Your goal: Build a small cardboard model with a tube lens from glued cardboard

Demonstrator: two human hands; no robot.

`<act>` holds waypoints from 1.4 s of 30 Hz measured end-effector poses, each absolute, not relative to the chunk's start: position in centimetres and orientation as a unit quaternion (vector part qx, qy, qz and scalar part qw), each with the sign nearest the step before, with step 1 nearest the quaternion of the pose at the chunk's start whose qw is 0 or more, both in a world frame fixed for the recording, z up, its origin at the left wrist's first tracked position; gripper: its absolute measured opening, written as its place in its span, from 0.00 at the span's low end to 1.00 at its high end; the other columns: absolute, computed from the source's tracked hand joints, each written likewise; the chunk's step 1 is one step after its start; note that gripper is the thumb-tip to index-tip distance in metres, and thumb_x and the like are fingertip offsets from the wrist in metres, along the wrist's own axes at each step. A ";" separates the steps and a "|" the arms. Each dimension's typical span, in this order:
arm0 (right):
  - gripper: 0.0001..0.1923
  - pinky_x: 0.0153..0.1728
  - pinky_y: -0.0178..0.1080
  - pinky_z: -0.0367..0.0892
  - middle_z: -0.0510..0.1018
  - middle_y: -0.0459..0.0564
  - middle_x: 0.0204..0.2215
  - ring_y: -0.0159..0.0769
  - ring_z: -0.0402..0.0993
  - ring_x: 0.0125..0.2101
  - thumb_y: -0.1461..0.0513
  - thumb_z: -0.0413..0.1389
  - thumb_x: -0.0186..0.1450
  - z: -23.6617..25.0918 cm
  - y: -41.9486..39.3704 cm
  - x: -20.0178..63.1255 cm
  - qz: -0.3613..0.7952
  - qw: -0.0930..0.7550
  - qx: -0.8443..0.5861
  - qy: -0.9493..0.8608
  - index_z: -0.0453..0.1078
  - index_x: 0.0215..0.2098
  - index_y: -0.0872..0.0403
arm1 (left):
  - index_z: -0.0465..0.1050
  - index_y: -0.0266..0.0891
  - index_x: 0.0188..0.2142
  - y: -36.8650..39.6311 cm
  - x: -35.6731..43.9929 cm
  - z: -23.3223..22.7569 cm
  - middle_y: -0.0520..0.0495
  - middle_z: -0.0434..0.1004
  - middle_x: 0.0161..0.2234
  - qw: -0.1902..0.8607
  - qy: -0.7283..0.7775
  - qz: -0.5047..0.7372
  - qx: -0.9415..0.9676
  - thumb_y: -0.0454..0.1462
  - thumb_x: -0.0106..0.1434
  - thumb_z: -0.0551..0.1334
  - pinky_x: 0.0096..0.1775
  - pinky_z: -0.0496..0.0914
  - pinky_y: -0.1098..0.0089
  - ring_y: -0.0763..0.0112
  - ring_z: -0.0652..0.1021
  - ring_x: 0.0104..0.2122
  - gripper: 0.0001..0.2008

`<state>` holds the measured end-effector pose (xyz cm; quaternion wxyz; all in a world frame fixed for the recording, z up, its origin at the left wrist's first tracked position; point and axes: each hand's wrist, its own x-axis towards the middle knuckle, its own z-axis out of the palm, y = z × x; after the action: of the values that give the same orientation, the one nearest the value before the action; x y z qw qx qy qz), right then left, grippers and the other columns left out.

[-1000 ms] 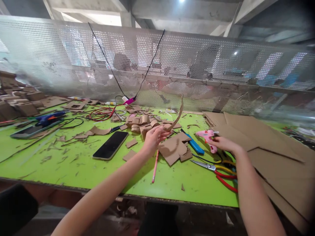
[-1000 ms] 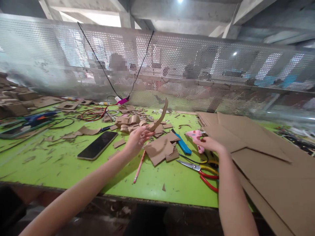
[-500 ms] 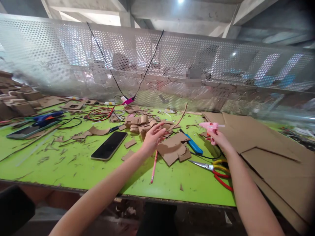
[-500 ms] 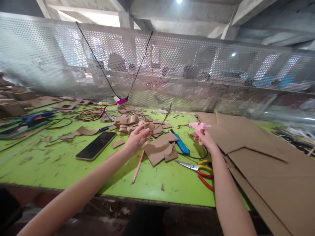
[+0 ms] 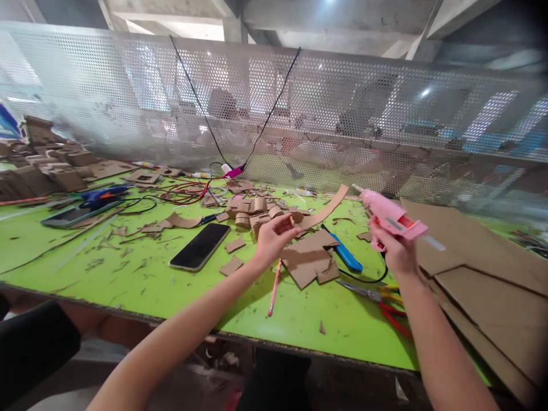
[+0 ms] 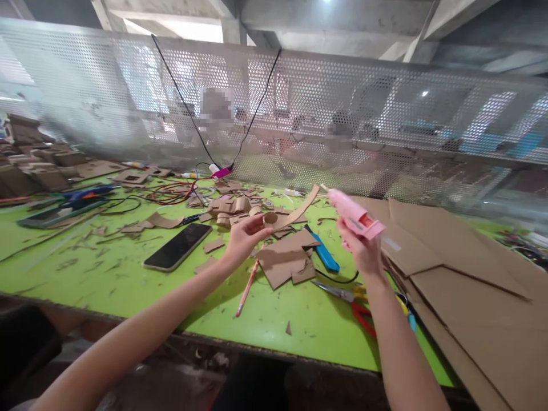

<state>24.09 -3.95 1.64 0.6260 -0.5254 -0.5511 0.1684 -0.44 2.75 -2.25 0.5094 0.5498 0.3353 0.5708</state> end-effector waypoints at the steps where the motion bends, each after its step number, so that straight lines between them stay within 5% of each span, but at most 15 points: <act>1: 0.13 0.17 0.35 0.57 0.69 0.45 0.21 0.31 0.61 0.18 0.52 0.60 0.54 1.6 -4.3 23.5 0.154 0.605 -0.532 -0.572 0.68 0.31 0.51 | 0.74 0.34 0.46 2.8 -0.5 -2.2 0.43 0.80 0.38 0.500 0.339 0.574 0.554 0.37 0.46 0.72 0.47 0.74 0.60 0.64 0.79 0.39 0.27; 5: 0.11 0.23 0.38 0.62 0.71 0.47 0.22 0.35 0.66 0.22 0.53 0.58 0.58 1.5 -5.1 20.9 0.063 0.502 -0.539 -0.673 0.67 0.26 0.51 | 0.75 0.37 0.46 2.6 -0.7 -2.1 0.47 0.80 0.36 0.441 0.329 0.594 0.587 0.37 0.47 0.72 0.46 0.74 0.62 0.65 0.80 0.37 0.25; 11: 0.05 0.29 0.36 0.63 0.75 0.50 0.29 0.36 0.69 0.28 0.60 0.54 0.60 0.2 -4.5 19.5 -0.128 0.377 -0.478 -0.783 0.67 0.33 0.53 | 0.73 0.38 0.49 2.4 -0.8 -2.4 0.45 0.79 0.41 0.403 0.305 0.607 0.613 0.38 0.49 0.71 0.46 0.74 0.66 0.66 0.80 0.37 0.26; 20: 0.08 0.25 0.36 0.56 0.69 0.47 0.19 0.34 0.63 0.23 0.61 0.53 0.60 0.0 -4.6 19.4 -0.248 0.362 -0.487 -0.755 0.63 0.23 0.52 | 0.74 0.38 0.49 1.9 -0.8 -2.3 0.43 0.79 0.41 0.375 0.317 0.585 0.645 0.38 0.50 0.70 0.45 0.75 0.65 0.67 0.79 0.36 0.25; 42: 0.13 0.24 0.36 0.53 0.65 0.45 0.17 0.33 0.59 0.21 0.63 0.54 0.57 0.1 -4.7 19.4 -0.279 0.373 -0.486 -0.740 0.56 0.18 0.50 | 0.72 0.36 0.49 2.7 -0.8 -3.3 0.43 0.80 0.39 0.201 0.267 0.593 0.733 0.41 0.55 0.68 0.39 0.78 0.68 0.70 0.81 0.33 0.23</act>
<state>19.38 -4.74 0.12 0.3731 -0.4857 -0.7398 -0.2786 -0.85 2.67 -3.29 0.2005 0.7328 0.2672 0.5928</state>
